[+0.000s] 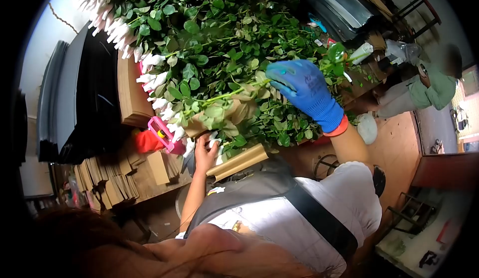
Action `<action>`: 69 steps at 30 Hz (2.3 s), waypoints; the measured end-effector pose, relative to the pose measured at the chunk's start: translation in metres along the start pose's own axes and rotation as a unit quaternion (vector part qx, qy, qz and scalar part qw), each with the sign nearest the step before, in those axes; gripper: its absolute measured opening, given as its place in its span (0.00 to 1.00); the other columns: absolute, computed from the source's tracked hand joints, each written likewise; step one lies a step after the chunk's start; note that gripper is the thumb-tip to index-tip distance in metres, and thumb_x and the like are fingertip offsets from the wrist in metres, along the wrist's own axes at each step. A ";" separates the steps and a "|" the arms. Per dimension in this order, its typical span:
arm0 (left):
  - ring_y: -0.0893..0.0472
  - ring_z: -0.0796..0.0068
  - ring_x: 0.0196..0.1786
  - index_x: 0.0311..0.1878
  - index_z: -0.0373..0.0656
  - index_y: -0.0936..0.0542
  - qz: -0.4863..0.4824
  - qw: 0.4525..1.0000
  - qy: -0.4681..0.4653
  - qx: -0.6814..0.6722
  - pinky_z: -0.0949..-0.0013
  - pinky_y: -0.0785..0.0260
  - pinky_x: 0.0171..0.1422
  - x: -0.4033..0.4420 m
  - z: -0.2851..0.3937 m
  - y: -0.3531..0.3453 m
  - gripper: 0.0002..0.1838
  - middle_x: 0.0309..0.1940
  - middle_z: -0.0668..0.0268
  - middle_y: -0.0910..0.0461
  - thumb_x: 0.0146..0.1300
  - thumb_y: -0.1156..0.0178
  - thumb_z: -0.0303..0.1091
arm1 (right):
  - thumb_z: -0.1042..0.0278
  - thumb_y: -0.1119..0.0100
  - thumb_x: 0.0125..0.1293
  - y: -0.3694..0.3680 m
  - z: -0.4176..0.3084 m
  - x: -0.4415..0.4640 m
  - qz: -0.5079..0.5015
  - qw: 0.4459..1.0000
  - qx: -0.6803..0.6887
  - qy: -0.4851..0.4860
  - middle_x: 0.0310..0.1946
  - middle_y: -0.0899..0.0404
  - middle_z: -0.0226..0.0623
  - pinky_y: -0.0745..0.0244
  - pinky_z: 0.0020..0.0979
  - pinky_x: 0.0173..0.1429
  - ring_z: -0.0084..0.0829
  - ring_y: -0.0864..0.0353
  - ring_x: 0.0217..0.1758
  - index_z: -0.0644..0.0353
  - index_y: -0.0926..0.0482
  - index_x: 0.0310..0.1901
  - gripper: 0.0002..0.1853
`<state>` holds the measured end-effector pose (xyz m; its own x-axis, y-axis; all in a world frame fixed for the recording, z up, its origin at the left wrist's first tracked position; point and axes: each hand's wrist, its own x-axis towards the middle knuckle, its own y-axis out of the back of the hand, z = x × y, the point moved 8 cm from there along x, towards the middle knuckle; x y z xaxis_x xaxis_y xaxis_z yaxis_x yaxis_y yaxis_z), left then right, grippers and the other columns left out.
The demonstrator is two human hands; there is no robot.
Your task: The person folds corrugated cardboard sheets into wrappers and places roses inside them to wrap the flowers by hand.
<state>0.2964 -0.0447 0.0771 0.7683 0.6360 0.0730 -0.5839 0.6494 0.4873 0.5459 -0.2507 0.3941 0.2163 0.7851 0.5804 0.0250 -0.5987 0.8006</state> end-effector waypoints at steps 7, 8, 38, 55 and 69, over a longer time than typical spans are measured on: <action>0.18 0.53 0.53 0.62 0.41 0.23 -0.012 1.000 -0.021 -0.006 0.61 0.21 0.50 0.004 0.004 0.003 0.26 0.51 0.53 0.20 0.61 0.31 0.34 | 0.67 0.34 0.61 -0.149 0.060 -0.115 -0.310 0.936 -0.115 -0.125 0.55 0.16 0.36 0.23 0.43 0.58 0.43 0.17 0.53 0.55 0.16 0.53 0.17; 0.18 0.53 0.52 0.62 0.42 0.23 -0.014 0.999 -0.032 -0.002 0.61 0.21 0.50 0.004 -0.012 -0.003 0.25 0.51 0.53 0.20 0.61 0.32 0.33 | 0.67 0.34 0.60 -0.146 0.051 -0.108 -0.263 0.951 -0.135 -0.092 0.54 0.17 0.36 0.23 0.42 0.57 0.43 0.17 0.53 0.53 0.16 0.54 0.18; 0.19 0.41 0.43 0.51 0.41 0.25 0.034 0.998 0.033 0.045 0.48 0.26 0.49 0.009 0.022 0.026 0.20 0.38 0.48 0.16 0.67 0.34 0.46 | 0.43 0.45 0.70 -0.324 -0.081 -0.078 -0.456 0.884 -0.064 -0.081 0.37 0.12 0.42 0.21 0.49 0.45 0.46 0.13 0.40 0.47 0.16 0.47 0.19; 0.19 0.64 0.31 0.27 0.34 0.27 0.113 0.989 0.070 -0.061 0.65 0.27 0.39 -0.053 0.009 0.078 0.16 0.30 0.56 0.19 0.68 0.37 0.31 | 0.49 0.41 0.65 -0.319 -0.078 -0.073 -0.464 0.879 -0.039 -0.107 0.40 0.12 0.41 0.20 0.47 0.50 0.44 0.13 0.44 0.47 0.15 0.46 0.15; 0.13 0.57 0.39 0.46 0.36 0.16 0.105 0.976 0.184 -0.053 0.60 0.25 0.45 -0.002 -0.025 0.023 0.22 0.34 0.52 0.13 0.74 0.42 0.49 | 0.44 0.36 0.63 -0.329 -0.076 -0.083 -0.396 0.911 -0.089 -0.075 0.37 0.12 0.39 0.19 0.47 0.47 0.44 0.13 0.41 0.45 0.16 0.46 0.17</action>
<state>0.2748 -0.0202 0.0660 0.4946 0.8532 -0.1655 -0.7568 0.5164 0.4006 0.4455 -0.1065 0.0938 0.3314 0.9208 -0.2056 0.0757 0.1913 0.9786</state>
